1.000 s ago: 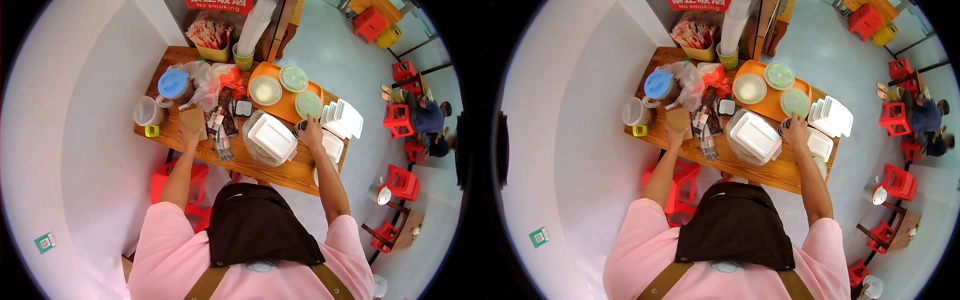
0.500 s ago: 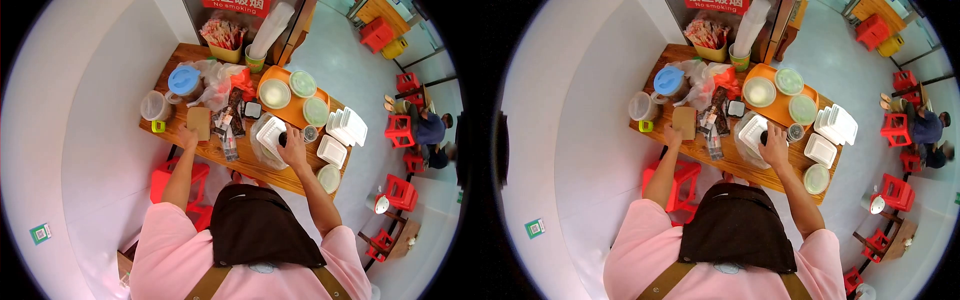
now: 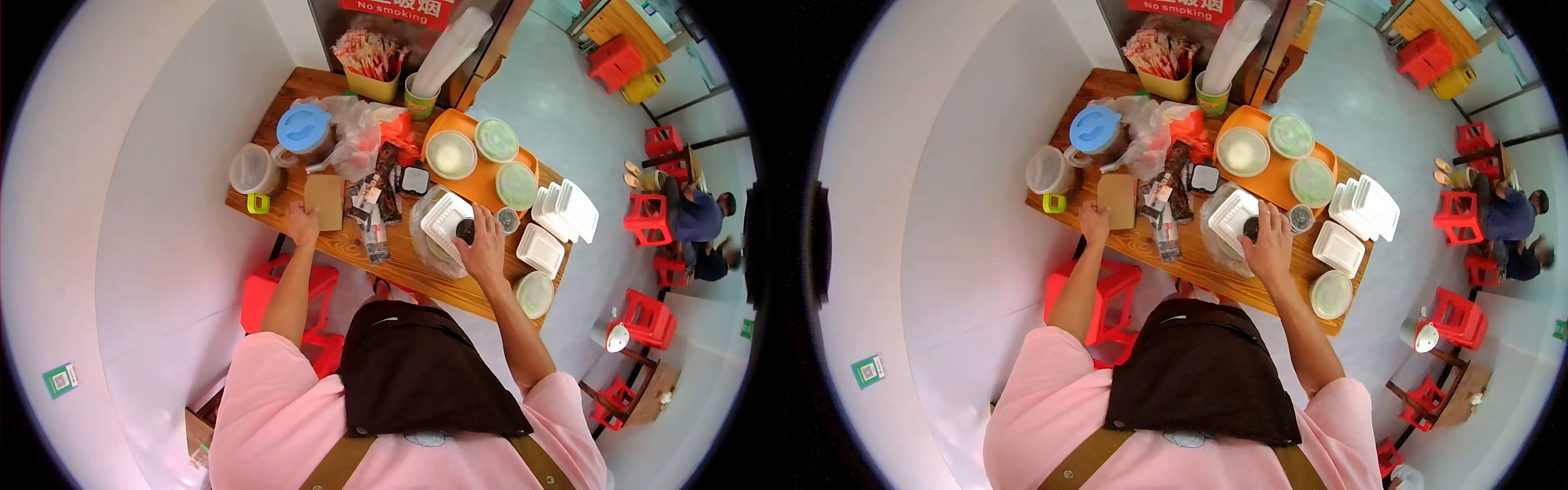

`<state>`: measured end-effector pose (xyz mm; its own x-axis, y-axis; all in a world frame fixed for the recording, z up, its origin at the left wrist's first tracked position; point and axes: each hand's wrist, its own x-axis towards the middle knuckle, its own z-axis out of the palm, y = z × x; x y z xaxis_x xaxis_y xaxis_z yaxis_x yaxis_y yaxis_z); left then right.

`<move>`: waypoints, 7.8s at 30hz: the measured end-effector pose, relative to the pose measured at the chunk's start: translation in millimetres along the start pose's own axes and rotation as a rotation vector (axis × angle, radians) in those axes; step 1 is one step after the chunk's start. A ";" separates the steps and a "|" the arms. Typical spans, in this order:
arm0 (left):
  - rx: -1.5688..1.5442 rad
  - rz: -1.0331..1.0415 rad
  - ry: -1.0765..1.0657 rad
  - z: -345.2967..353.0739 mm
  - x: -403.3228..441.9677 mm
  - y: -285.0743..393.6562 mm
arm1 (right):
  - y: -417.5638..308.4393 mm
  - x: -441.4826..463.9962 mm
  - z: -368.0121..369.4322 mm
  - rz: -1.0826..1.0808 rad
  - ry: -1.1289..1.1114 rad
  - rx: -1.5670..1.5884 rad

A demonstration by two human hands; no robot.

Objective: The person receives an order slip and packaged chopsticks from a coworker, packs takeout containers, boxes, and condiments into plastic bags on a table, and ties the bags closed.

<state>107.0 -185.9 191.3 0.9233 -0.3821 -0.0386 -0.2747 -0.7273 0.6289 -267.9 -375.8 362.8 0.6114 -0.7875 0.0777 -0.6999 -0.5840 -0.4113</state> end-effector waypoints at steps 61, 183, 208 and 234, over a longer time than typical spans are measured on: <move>-0.702 0.164 -0.512 56.4 -79.2 109.0 | 121.4 -111.4 79.1 0.959 -0.016 1.376; 0.504 1.224 -0.713 36.4 -219.6 198.1 | 33.2 -90.7 -88.6 0.539 0.100 1.102; -0.878 -0.060 -1.173 -46.2 -189.3 300.1 | -2.9 -28.4 -71.3 0.361 0.066 1.098; -0.748 0.582 -0.937 14.8 -196.1 248.1 | -34.2 -14.7 -83.6 -0.191 -0.267 0.158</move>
<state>-146.2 -299.8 343.4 0.1077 -0.9927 0.0537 -0.0726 0.0460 0.9963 -283.9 -360.7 451.7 0.8150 -0.5758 -0.0646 -0.5109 -0.6616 -0.5488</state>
